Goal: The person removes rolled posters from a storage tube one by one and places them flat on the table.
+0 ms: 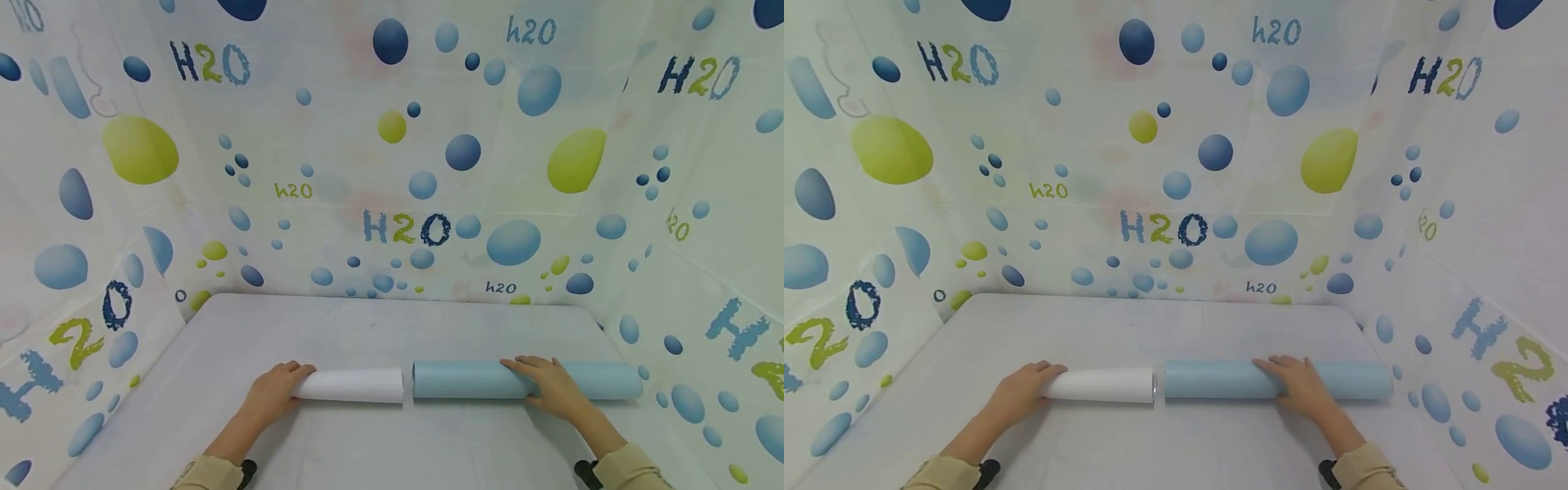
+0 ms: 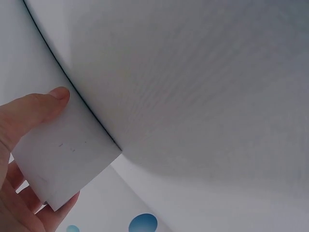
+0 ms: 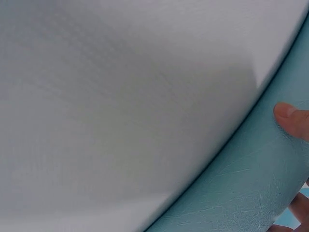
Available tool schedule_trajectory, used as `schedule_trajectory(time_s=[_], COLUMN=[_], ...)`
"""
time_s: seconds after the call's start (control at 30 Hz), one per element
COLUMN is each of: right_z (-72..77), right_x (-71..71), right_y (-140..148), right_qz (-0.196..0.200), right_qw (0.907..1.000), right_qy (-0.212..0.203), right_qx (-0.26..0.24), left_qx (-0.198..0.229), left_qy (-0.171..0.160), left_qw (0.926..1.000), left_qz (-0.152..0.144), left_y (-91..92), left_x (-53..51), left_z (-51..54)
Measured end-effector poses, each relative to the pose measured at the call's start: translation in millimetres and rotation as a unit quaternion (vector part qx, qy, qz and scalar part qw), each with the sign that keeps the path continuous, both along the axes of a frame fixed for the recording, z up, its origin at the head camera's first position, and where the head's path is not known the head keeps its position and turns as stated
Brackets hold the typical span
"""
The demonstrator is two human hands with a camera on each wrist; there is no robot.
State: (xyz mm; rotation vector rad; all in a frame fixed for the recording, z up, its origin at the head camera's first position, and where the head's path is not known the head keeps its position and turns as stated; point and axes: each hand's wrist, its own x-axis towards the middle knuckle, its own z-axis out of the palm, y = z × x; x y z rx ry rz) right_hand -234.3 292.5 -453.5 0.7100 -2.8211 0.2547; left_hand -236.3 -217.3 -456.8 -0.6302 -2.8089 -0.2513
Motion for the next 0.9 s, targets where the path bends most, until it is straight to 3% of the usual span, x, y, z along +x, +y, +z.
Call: schedule_trajectory(time_s=[0.4,0.9], right_z=[2.6,0.2], right_x=[-3.2,-21.7], right_y=[-2,-5], right_qz=[-0.016,-0.049], right_qw=[0.9998,0.9985], right_qy=[-0.01,0.002], right_qx=[0.01,0.026], left_qx=[0.008,0.004], left_qy=[-0.005,-0.02], left_qw=[1.0,0.9998], left_qz=[-0.002,0.006], left_y=[-0.7,1.8], left_x=[-0.1,3.9], left_z=[-0.9,1.2])
